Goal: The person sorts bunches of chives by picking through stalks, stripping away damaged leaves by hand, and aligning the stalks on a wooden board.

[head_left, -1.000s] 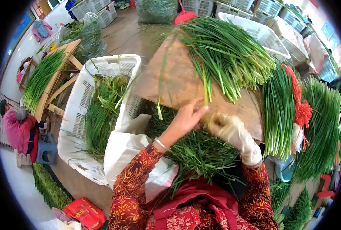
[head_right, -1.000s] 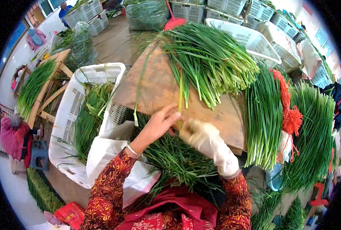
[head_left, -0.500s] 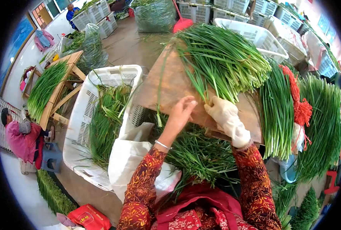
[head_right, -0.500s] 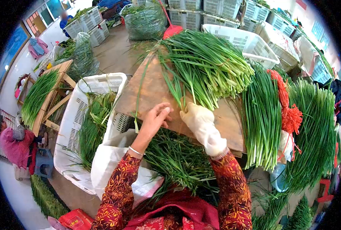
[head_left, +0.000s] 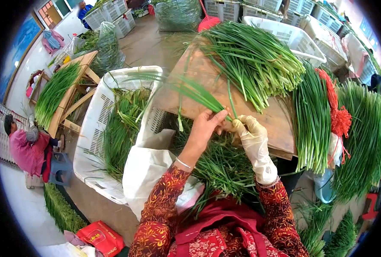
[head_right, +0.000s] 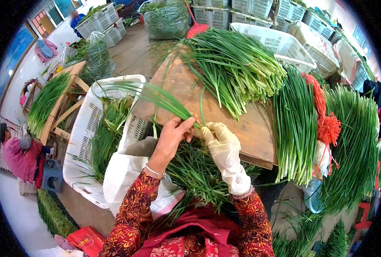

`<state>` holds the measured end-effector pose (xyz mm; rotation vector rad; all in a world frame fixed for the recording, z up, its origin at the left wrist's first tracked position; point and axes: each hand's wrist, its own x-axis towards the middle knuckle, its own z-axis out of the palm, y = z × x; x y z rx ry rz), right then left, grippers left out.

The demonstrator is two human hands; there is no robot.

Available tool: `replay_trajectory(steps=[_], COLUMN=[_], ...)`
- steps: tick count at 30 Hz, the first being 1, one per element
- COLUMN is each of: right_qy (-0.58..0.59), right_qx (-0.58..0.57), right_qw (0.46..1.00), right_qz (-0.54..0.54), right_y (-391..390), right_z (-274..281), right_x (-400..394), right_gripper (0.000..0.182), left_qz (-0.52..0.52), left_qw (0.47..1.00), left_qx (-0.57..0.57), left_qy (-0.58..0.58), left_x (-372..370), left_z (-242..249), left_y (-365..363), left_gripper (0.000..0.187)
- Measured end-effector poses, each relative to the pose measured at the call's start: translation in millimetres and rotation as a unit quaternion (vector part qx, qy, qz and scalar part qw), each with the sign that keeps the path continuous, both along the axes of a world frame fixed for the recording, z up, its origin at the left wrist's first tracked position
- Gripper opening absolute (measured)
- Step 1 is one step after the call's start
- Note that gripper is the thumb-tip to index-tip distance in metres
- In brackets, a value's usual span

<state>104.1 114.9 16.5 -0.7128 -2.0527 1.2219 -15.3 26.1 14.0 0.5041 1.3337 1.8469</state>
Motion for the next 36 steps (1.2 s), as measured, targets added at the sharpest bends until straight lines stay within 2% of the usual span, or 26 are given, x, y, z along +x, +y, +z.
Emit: replay_trajectory(steps=[2, 3, 4, 6, 7, 8, 10, 11, 12, 13, 14, 15, 16, 17, 18, 20, 21, 22, 23, 24, 26, 27, 28, 31, 33, 36], right_qy=[0.023, 0.000, 0.001, -0.049, -0.191, -0.314, -0.529, -0.353, -0.309, -0.327, -0.262, -0.319, -0.390, -0.424, -0.424, -0.331, -0.312, -0.316, -0.225, -0.127, -0.126, -0.113, -0.099, -0.101, -0.095, -0.039], right_qx=[-0.111, -0.189, -0.186, -0.086, 0.140, 0.351, 0.091, 0.197, 0.213, 0.215, 0.204, 0.180, 0.248, 0.277, 0.278, 0.194, 0.126, 0.123, -0.007, -0.139, -0.140, -0.183, -0.225, -0.257, -0.281, -0.325], right_qw=[0.994, 0.982, 0.982, 0.992, 0.935, 0.777, 0.687, 0.843, 0.907, 0.914, 0.943, 0.930, 0.886, 0.862, 0.862, 0.924, 0.941, 0.940, 0.972, 0.977, 0.977, 0.970, 0.962, 0.954, 0.949, 0.937], right_qz=[-0.003, -0.021, -0.025, 0.080, 0.263, 0.418, 0.491, 0.355, 0.193, 0.109, 0.025, -0.007, -0.021, -0.015, -0.016, 0.019, 0.031, 0.035, 0.071, 0.103, 0.104, 0.112, 0.120, 0.112, 0.110, 0.124], right_y=[-1.2, -3.2, -1.2, 0.0, -8.9, -14.7, -20.4, -9.6, 0.0, 12.5, 26.8, 44.3, 59.4, 73.7, 73.9, 70.7, 66.4, 64.1, 63.3, 61.2, 54.5, 50.5, 48.2, 47.8, 49.3, 51.1], right_z=[2.7, 12.4, 7.7, -12.0, -21.1, -26.5, 14.7, -6.5, 20.8, 43.4, 44.6, 47.3, 39.9, 23.1, 19.9, 14.3, 13.7, 10.3, 6.6, 4.7, 7.8, 9.7, 10.4, 4.9, 1.3, -4.2], right_x=[3.8, 8.5, 15.4, 33.1, 42.1, 48.1, 42.1, 51.7, 36.8, 18.0, 3.4, -15.4, -28.1, -39.9, -41.6, -42.4, -38.6, -33.7, -27.4, -21.3, -12.3, -10.5, -9.8, -12.1, -12.6, -10.5], right_gripper=[0.015, 0.011, 0.011, 0.015, 0.027, 0.039, 0.060, 0.043, 0.041, 0.040, 0.039, 0.040, 0.041, 0.039, 0.039, 0.042, 0.036, 0.036, 0.033, 0.030, 0.027, 0.028, 0.029, 0.029, 0.029, 0.028], left_qz=[-0.014, 0.021, 0.056, 0.155, 0.221, 0.224, 0.184, 0.160, 0.137, 0.092, 0.086, 0.070, 0.053, 0.041, 0.029, 0.009, -0.001, -0.012, -0.015, -0.015, -0.039, -0.041, -0.041, -0.026, -0.035, -0.023], left_qw=[0.997, 0.997, 0.996, 0.984, 0.969, 0.964, 0.969, 0.974, 0.978, 0.980, 0.984, 0.990, 0.994, 0.993, 0.992, 0.990, 0.987, 0.983, 0.987, 0.987, 0.998, 0.998, 0.998, 0.999, 0.990, 0.994], left_qx=[-0.047, -0.041, 0.012, 0.069, 0.091, 0.130, 0.155, 0.157, 0.157, 0.175, 0.146, 0.109, 0.073, 0.087, 0.100, 0.115, 0.106, 0.096, 0.075, 0.070, 0.022, 0.028, 0.026, 0.022, 0.101, 0.083], left_qy=[0.058, 0.066, 0.067, 0.045, 0.055, 0.066, 0.052, 0.032, 0.009, -0.012, -0.049, -0.054, -0.057, -0.064, -0.072, -0.087, -0.124, -0.159, -0.142, -0.145, -0.051, -0.041, -0.041, -0.024, -0.088, -0.069], left_x=[1.8, 4.6, -0.9, -26.0, -31.5, -46.7, -50.7, -49.6, -44.9, -41.7, -34.3, -27.2, -21.6, -18.7, -17.3, -19.3, -17.7, -17.1, -16.8, -17.6, -19.6, -17.8, -16.7, -13.7, -8.9, -5.0], left_z=[2.2, 9.2, 9.3, 7.7, 19.4, 15.3, 31.5, 29.8, 25.0, 15.2, 9.9, 8.7, 7.9, -0.5, -6.7, -18.0, -14.3, -12.2, -12.7, -13.9, -15.6, -12.6, -13.3, -11.6, -6.9, -0.5], left_y=[-4.9, -7.0, -12.2, -22.2, -26.9, -32.8, -34.8, -31.8, -28.2, -21.4, -14.1, -7.7, -0.5, 9.6, 18.0, 26.4, 27.5, 28.8, 30.0, 29.6, 28.6, 28.1, 27.7, 26.1, 23.6, 20.9], left_gripper=[0.021, 0.020, 0.019, 0.016, 0.014, 0.014, 0.013, 0.013, 0.013, 0.015, 0.015, 0.015, 0.016, 0.017, 0.017, 0.019, 0.020, 0.021, 0.022, 0.022, 0.020, 0.019, 0.019, 0.020, 0.021, 0.020])
